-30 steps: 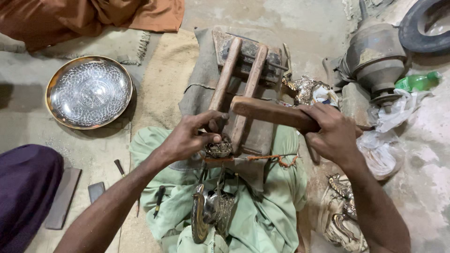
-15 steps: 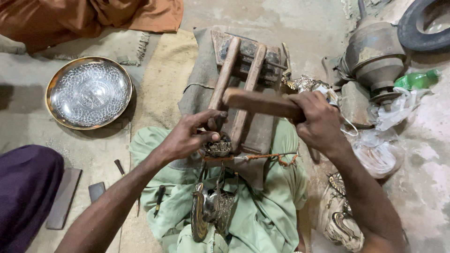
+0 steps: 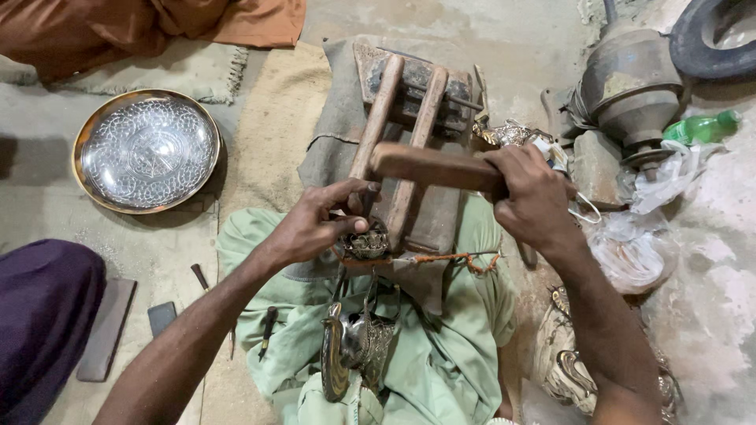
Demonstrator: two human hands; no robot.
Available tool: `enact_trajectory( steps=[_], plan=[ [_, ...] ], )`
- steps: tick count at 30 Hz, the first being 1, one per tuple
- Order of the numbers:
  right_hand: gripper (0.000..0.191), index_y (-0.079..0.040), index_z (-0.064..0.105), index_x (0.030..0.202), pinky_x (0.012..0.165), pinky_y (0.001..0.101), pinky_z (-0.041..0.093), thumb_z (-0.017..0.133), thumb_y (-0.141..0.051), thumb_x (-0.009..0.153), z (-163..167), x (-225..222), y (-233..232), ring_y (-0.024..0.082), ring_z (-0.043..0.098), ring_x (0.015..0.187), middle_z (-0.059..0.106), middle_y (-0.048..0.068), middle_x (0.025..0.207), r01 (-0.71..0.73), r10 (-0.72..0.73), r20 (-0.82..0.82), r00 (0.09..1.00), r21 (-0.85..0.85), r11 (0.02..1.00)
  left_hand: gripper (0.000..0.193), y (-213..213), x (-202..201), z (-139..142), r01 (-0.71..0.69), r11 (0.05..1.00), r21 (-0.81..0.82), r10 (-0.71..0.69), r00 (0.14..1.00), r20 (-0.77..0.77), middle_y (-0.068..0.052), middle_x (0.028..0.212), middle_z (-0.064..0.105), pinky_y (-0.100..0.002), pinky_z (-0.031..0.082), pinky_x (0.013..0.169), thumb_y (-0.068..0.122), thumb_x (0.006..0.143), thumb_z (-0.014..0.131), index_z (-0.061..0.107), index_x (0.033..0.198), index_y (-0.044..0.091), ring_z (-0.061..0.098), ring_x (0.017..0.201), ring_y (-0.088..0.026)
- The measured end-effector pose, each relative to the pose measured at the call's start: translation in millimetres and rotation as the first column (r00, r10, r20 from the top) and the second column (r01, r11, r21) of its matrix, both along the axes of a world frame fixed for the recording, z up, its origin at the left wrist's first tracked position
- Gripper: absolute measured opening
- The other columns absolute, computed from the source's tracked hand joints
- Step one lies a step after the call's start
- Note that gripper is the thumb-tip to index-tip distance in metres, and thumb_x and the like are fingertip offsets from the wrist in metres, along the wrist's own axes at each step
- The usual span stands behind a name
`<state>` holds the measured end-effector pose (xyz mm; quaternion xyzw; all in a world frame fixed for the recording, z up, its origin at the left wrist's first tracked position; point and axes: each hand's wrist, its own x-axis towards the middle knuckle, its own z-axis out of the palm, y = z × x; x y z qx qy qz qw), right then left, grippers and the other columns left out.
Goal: The person sits on the floor and holds a small punch against ornate silver metalware resting on a wooden anvil stand, striking the punch with a wooden mallet to chase decorative patterns. The person repositions the metal piece and the punch repeatedly while hammering different areas of the object.
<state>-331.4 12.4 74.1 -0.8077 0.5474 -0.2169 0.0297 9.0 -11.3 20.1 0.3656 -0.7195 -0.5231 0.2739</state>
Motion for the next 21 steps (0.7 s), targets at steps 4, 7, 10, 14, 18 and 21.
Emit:
enact_trajectory(
  steps=[4, 7, 10, 14, 18, 21],
  plan=[
    [0.055, -0.002, 0.047, 0.131, 0.084, 0.0470, 0.054, 0.075, -0.009, 0.083, 2, 2, 1, 0.034, 0.067, 0.091, 0.066, 0.017, 0.100, 0.017, -0.138, 0.402, 0.905, 0.289, 0.957, 0.056, -2, 0, 2, 0.019, 0.999, -0.040, -0.021, 0.999, -0.045, 0.000, 0.083, 0.065, -0.031, 0.054, 0.072, 0.016, 0.085, 0.077, 0.062, 0.138, 0.010, 0.062, 0.078, -0.011],
    [0.067, -0.009, 0.059, 0.127, 0.089, 0.0482, 0.056, 0.065, 0.004, 0.061, 3, 2, 2, 0.038, 0.066, 0.098, 0.069, 0.017, 0.107, -0.088, 0.064, -0.203, 0.977, -0.109, 0.990, 0.058, -3, 1, 2, 0.018, 0.998, -0.068, -0.022, 0.999, -0.045, 0.001, 0.085, 0.067, -0.031, 0.054, 0.071, 0.016, 0.084, 0.078, 0.059, 0.138, 0.009, 0.062, 0.079, -0.011],
    [0.052, -0.006, 0.050, 0.130, 0.077, 0.0480, 0.056, 0.073, -0.012, 0.084, 3, 3, 3, 0.031, 0.069, 0.083, 0.067, 0.017, 0.091, 0.225, -0.333, 0.237, 0.913, 0.388, 0.893, 0.052, -2, 2, 2, 0.023, 1.000, -0.017, -0.024, 0.999, -0.025, -0.001, 0.083, 0.065, -0.032, 0.053, 0.069, 0.015, 0.084, 0.077, 0.064, 0.135, 0.011, 0.061, 0.075, -0.013],
    [0.059, -0.008, 0.058, 0.130, 0.087, 0.0488, 0.057, 0.064, 0.002, 0.072, 5, 2, 5, 0.034, 0.065, 0.101, 0.068, 0.018, 0.104, 0.006, -0.007, -0.115, 0.993, -0.011, 1.000, 0.050, -3, 2, 0, 0.039, 0.996, -0.086, -0.046, 0.996, -0.081, -0.002, 0.088, 0.066, -0.032, 0.055, 0.075, 0.016, 0.086, 0.078, 0.064, 0.133, 0.009, 0.063, 0.082, -0.013],
    [0.048, -0.007, 0.054, 0.130, 0.081, 0.0487, 0.055, 0.070, -0.009, 0.085, 10, 3, 8, 0.033, 0.067, 0.091, 0.066, 0.017, 0.096, 0.155, -0.168, 0.045, 0.985, 0.214, 0.964, 0.050, -4, 4, -2, 0.039, 0.999, -0.007, -0.038, 0.999, 0.017, -0.002, 0.087, 0.066, -0.034, 0.056, 0.072, 0.016, 0.084, 0.077, 0.064, 0.132, 0.011, 0.063, 0.080, -0.014],
    [0.061, -0.008, 0.057, 0.131, 0.080, 0.0483, 0.055, 0.066, -0.003, 0.071, 16, 5, 9, 0.037, 0.065, 0.092, 0.067, 0.017, 0.098, 0.062, -0.052, -0.111, 0.992, 0.084, 0.995, 0.051, -5, 4, -5, 0.037, 0.996, -0.076, -0.040, 0.998, -0.040, -0.002, 0.094, 0.068, -0.033, 0.057, 0.082, 0.017, 0.085, 0.079, 0.061, 0.132, 0.008, 0.065, 0.089, -0.015]
  ],
)
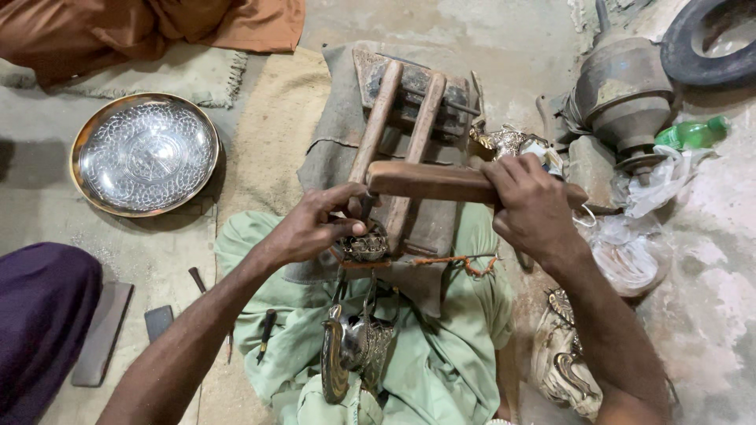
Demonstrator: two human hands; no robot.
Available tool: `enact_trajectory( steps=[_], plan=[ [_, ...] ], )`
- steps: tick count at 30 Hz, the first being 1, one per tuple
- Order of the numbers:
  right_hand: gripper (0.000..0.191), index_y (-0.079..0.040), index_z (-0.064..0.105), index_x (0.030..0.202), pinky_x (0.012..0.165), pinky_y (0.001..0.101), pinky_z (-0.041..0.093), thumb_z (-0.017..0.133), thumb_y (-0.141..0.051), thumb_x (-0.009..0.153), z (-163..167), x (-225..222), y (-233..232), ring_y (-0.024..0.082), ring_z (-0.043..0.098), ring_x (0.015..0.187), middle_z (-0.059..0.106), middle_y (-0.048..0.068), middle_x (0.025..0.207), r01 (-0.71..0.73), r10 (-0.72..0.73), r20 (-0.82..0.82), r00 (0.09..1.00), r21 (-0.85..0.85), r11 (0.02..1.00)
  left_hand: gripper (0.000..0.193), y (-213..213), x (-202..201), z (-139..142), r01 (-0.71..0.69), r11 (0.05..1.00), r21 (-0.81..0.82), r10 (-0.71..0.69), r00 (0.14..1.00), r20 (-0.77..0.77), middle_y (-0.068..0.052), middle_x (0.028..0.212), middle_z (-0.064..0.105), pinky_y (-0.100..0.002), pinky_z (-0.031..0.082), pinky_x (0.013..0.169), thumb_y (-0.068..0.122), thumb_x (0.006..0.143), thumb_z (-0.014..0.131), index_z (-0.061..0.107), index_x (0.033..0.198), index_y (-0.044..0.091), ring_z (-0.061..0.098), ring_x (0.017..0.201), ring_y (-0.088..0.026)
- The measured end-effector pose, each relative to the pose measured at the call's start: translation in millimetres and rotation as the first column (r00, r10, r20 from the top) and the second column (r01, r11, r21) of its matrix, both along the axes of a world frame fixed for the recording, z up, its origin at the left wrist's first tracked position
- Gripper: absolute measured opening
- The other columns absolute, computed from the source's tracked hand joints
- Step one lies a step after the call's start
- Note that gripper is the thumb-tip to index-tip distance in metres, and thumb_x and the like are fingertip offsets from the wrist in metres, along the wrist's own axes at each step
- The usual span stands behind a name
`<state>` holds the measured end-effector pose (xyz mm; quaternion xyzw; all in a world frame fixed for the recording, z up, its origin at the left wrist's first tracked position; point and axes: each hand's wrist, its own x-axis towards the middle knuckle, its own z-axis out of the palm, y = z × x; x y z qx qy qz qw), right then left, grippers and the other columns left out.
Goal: The person sits on the floor and holds a small punch against ornate silver metalware resting on a wooden anvil stand, striking the punch with a wooden mallet to chase decorative patterns. The person repositions the metal piece and the punch repeatedly while hammering different areas of the object.
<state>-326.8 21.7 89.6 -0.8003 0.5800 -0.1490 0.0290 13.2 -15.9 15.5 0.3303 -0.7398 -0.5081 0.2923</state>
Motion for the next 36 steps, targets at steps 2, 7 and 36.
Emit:
enact_trajectory(
  steps=[2, 7, 36],
  plan=[
    [0.062, -0.008, 0.057, 0.132, 0.081, 0.0482, 0.055, 0.065, -0.002, 0.071, 3, 1, 1, 0.038, 0.065, 0.093, 0.066, 0.017, 0.100, -0.030, 0.030, -0.002, 1.000, -0.019, 0.999, 0.049, 0, 1, -2, 0.025, 0.998, 0.066, -0.024, 0.999, -0.026, -0.003, 0.093, 0.066, -0.034, 0.058, 0.083, 0.017, 0.086, 0.076, 0.063, 0.133, 0.010, 0.064, 0.089, -0.015],
    [0.073, -0.007, 0.059, 0.133, 0.082, 0.0472, 0.056, 0.066, 0.002, 0.060, 6, 2, 3, 0.037, 0.062, 0.098, 0.065, 0.016, 0.107, -0.087, 0.072, -0.226, 0.971, -0.055, 0.995, 0.048, -2, 1, -5, 0.049, 0.997, 0.055, -0.048, 0.999, -0.019, -0.003, 0.100, 0.067, -0.036, 0.056, 0.093, 0.017, 0.087, 0.077, 0.065, 0.133, 0.011, 0.068, 0.100, -0.016],
    [0.048, -0.011, 0.055, 0.127, 0.084, 0.0484, 0.055, 0.068, -0.010, 0.081, 56, 42, -44, 0.031, 0.067, 0.095, 0.069, 0.013, 0.099, -0.075, 0.103, -0.305, 0.947, 0.101, 0.992, 0.048, 9, 10, -21, 0.036, 0.964, 0.263, 0.060, 0.937, -0.345, -0.007, 0.097, 0.067, -0.036, 0.057, 0.091, 0.008, 0.092, 0.075, 0.061, 0.138, 0.003, 0.068, 0.097, -0.017]
  ],
)
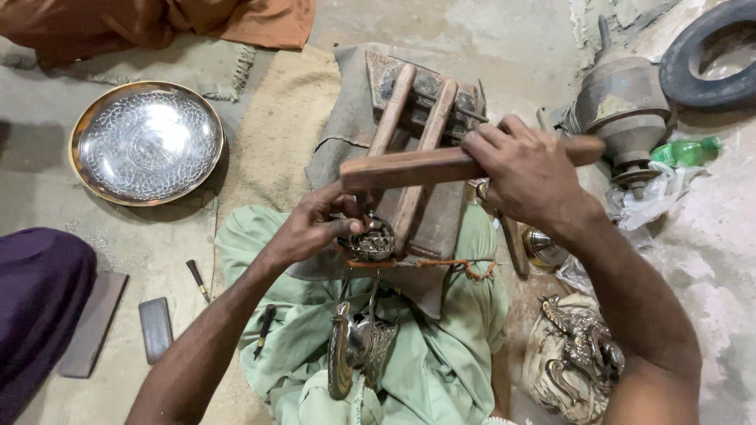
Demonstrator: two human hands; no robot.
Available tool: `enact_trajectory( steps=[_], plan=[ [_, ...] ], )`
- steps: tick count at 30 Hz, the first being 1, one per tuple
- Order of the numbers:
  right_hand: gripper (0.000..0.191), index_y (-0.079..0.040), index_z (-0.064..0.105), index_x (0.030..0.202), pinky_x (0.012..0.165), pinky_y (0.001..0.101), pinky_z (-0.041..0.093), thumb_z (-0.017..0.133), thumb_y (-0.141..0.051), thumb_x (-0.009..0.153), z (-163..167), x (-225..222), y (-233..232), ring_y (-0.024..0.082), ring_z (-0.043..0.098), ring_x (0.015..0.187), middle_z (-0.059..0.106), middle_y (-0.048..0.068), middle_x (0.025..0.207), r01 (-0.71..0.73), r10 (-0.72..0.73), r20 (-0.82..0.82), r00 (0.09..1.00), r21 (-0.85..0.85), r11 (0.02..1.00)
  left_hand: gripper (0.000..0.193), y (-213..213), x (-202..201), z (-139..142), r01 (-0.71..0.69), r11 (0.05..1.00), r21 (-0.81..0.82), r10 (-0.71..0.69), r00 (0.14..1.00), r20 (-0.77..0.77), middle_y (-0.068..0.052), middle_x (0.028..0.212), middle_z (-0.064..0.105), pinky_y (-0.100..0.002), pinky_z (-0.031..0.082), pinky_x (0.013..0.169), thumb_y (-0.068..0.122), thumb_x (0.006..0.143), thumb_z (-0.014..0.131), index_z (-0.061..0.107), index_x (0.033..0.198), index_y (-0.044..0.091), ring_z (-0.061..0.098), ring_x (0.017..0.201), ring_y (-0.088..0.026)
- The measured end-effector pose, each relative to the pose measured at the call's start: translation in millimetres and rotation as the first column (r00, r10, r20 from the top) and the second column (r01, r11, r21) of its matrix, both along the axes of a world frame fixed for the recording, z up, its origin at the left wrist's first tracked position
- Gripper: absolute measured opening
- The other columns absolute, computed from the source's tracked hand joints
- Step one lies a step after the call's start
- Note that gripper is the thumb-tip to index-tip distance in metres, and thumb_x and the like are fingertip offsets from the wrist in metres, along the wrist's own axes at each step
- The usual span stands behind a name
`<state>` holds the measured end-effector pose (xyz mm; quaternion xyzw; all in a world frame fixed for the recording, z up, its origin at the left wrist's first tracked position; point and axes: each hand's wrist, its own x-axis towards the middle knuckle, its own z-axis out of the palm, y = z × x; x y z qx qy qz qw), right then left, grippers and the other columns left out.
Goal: The person sits on the floor and holds a small punch against ornate silver metalware resting on a wooden anvil stand, striking the punch with a wooden mallet to chase decorative patterns. The person repositions the metal piece and the punch repeatedly while hammering different areas of the object.
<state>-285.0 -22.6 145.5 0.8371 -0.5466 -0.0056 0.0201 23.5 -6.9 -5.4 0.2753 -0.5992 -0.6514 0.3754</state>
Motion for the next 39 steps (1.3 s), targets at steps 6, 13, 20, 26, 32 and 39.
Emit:
enact_trajectory(
  steps=[6, 13, 20, 26, 32, 39],
  plan=[
    [0.055, -0.010, 0.056, 0.131, 0.083, 0.0498, 0.054, 0.065, -0.005, 0.077, -4, -2, 2, 0.031, 0.064, 0.091, 0.064, 0.015, 0.100, 0.075, -0.080, 0.055, 0.995, 0.093, 0.993, 0.051, 1, 0, 5, 0.001, 0.999, 0.043, 0.001, 0.999, -0.040, -0.005, 0.100, 0.072, -0.035, 0.060, 0.095, 0.011, 0.090, 0.075, 0.058, 0.137, 0.007, 0.072, 0.101, -0.017],
    [0.047, -0.007, 0.052, 0.133, 0.087, 0.0484, 0.056, 0.067, -0.013, 0.088, -6, -5, 11, 0.030, 0.068, 0.089, 0.066, 0.015, 0.094, 0.212, -0.285, 0.251, 0.925, 0.279, 0.937, 0.049, -1, -1, 7, 0.020, 0.999, 0.048, -0.016, 0.996, -0.088, -0.004, 0.101, 0.069, -0.034, 0.058, 0.092, 0.010, 0.091, 0.075, 0.059, 0.136, 0.005, 0.069, 0.100, -0.016],
    [0.058, -0.007, 0.056, 0.128, 0.091, 0.0518, 0.053, 0.068, -0.007, 0.071, -1, 1, 10, 0.035, 0.059, 0.108, 0.062, 0.014, 0.112, 0.033, -0.035, 0.115, 0.993, 0.022, 0.999, 0.048, 1, -1, 17, 0.004, 0.997, 0.074, 0.003, 0.996, -0.092, -0.002, 0.111, 0.068, -0.035, 0.057, 0.093, 0.010, 0.089, 0.076, 0.059, 0.134, 0.005, 0.067, 0.103, -0.015],
    [0.058, -0.006, 0.056, 0.124, 0.090, 0.0511, 0.054, 0.065, -0.005, 0.067, 5, 7, 17, 0.034, 0.059, 0.111, 0.062, 0.012, 0.115, -0.028, 0.027, 0.037, 0.999, 0.012, 1.000, 0.047, 3, 0, 23, 0.012, 0.996, 0.092, -0.004, 0.996, -0.086, -0.004, 0.108, 0.070, -0.036, 0.057, 0.095, 0.014, 0.090, 0.076, 0.059, 0.132, 0.008, 0.069, 0.105, -0.017],
    [0.060, -0.009, 0.056, 0.128, 0.089, 0.0490, 0.056, 0.065, -0.003, 0.069, 2, 11, 21, 0.031, 0.060, 0.109, 0.062, 0.009, 0.113, 0.009, -0.006, -0.069, 0.998, 0.045, 0.999, 0.048, 4, -1, 25, -0.009, 0.995, 0.097, 0.012, 0.999, -0.035, -0.003, 0.107, 0.072, -0.035, 0.059, 0.093, 0.015, 0.089, 0.075, 0.058, 0.134, 0.010, 0.070, 0.102, -0.016],
    [0.059, -0.008, 0.061, 0.127, 0.084, 0.0504, 0.057, 0.064, -0.003, 0.068, 1, 14, 33, 0.033, 0.061, 0.104, 0.062, 0.011, 0.108, -0.070, 0.063, -0.082, 0.995, -0.092, 0.993, 0.043, 5, 0, 26, -0.019, 0.997, 0.078, 0.017, 1.000, 0.021, -0.002, 0.104, 0.073, -0.034, 0.059, 0.089, 0.012, 0.089, 0.074, 0.061, 0.130, 0.008, 0.070, 0.099, -0.014]
  ],
)
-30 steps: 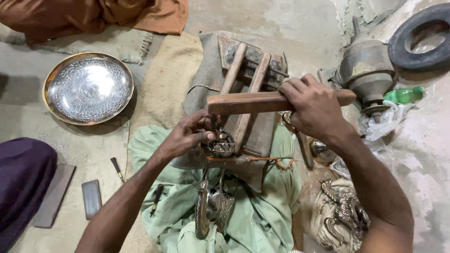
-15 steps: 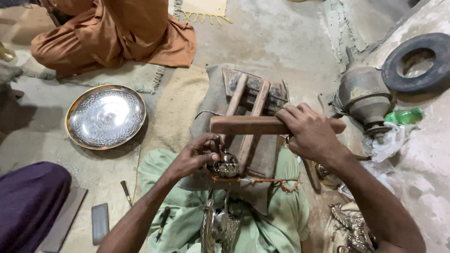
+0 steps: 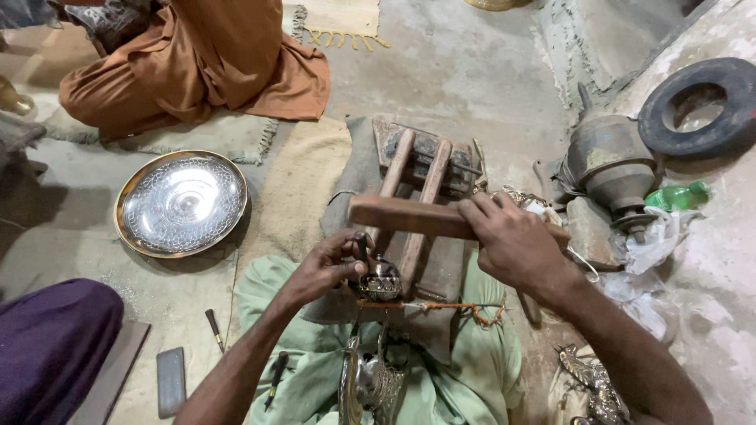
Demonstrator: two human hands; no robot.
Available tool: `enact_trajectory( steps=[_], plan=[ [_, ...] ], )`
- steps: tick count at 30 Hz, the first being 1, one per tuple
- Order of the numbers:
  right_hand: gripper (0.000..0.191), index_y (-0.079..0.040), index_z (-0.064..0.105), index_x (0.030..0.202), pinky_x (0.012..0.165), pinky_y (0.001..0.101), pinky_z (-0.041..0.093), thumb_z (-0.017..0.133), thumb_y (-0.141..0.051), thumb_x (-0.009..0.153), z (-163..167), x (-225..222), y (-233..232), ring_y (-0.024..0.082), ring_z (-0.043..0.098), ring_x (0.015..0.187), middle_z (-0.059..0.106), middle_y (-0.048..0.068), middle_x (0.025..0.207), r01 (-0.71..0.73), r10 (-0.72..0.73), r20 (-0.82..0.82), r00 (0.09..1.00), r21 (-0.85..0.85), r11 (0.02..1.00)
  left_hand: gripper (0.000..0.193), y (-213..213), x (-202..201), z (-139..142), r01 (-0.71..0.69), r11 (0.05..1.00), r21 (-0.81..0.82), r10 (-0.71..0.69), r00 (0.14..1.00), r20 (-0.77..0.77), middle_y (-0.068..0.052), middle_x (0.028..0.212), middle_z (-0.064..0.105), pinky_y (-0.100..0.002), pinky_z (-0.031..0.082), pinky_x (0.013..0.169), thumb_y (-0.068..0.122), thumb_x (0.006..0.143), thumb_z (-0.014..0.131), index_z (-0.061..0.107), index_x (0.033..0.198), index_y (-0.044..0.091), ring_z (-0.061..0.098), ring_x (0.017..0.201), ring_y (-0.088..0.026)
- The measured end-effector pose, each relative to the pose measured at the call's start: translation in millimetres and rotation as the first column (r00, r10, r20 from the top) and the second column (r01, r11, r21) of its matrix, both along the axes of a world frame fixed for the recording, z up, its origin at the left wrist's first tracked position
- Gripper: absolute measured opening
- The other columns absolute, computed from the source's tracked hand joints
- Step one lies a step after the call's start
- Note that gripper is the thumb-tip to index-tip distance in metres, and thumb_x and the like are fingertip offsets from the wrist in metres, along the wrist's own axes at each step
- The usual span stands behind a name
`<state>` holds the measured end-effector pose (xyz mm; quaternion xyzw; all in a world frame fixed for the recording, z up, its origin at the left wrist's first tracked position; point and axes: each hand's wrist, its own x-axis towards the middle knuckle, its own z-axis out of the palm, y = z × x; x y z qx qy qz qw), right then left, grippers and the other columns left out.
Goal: The person sits on the floor and holds a small punch against ornate silver metalware resting on a wooden anvil stand, striking the punch with a wooden mallet to chase decorative patterns. The person repositions the metal piece and the punch repeatedly while hammering different areas of the object.
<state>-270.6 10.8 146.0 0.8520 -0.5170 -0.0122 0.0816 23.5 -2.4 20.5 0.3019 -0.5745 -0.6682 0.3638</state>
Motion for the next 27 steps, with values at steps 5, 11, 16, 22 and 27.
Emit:
enact_trajectory(
  steps=[5, 11, 16, 22, 27],
  plan=[
    [0.058, -0.010, 0.060, 0.127, 0.082, 0.0482, 0.057, 0.063, -0.003, 0.070, -14, -5, 10, 0.032, 0.062, 0.105, 0.062, 0.010, 0.109, 0.075, -0.076, 0.026, 0.997, 0.036, 0.997, 0.044, 3, -1, -8, -0.005, 0.998, -0.063, 0.001, 0.998, -0.066, -0.002, 0.104, 0.069, -0.032, 0.057, 0.091, 0.008, 0.090, 0.072, 0.061, 0.133, 0.010, 0.067, 0.099, -0.014],
    [0.069, -0.011, 0.055, 0.137, 0.086, 0.0455, 0.058, 0.069, -0.008, 0.069, -75, -20, 53, 0.031, 0.068, 0.097, 0.068, 0.016, 0.107, 0.152, -0.260, 0.334, 0.906, 0.317, 0.936, 0.033, 34, -1, -20, -0.262, 0.965, 0.005, 0.261, 0.964, -0.052, -0.006, 0.099, 0.073, -0.034, 0.065, 0.087, 0.010, 0.087, 0.075, 0.064, 0.118, 0.007, 0.074, 0.094, -0.017],
    [0.086, -0.003, 0.043, 0.151, 0.115, 0.0413, 0.037, 0.087, -0.020, 0.079, -151, 0, 135, 0.026, 0.055, 0.136, 0.062, 0.013, 0.141, -0.275, -0.514, 0.707, 0.485, 0.681, 0.679, 0.040, 96, -9, -15, -0.422, 0.895, 0.146, 0.438, 0.765, -0.473, -0.011, 0.094, 0.072, -0.040, 0.064, 0.082, 0.004, 0.086, 0.079, 0.058, 0.120, 0.003, 0.074, 0.088, -0.024],
    [0.088, -0.004, 0.041, 0.152, 0.113, 0.0371, 0.039, 0.084, -0.029, 0.080, -206, 11, 189, 0.020, 0.052, 0.129, 0.058, 0.008, 0.136, -0.437, -0.780, 0.541, 0.313, 0.811, 0.388, 0.033, 144, -35, -7, -0.364, 0.910, 0.198, 0.414, 0.782, -0.466, -0.014, 0.103, 0.074, -0.036, 0.060, 0.085, 0.000, 0.091, 0.073, 0.059, 0.122, -0.001, 0.075, 0.095, -0.025],
    [0.084, 0.006, 0.048, 0.149, 0.100, 0.0346, 0.047, 0.085, -0.029, 0.081, -209, 32, 196, 0.021, 0.056, 0.117, 0.058, 0.010, 0.129, -0.663, -0.861, 0.506, -0.056, 0.625, 0.411, 0.032, 155, -77, 8, -0.386, 0.907, 0.170, 0.420, 0.788, -0.450, -0.011, 0.102, 0.075, -0.032, 0.060, 0.086, 0.002, 0.092, 0.073, 0.061, 0.122, 0.000, 0.073, 0.094, -0.019]
  ],
)
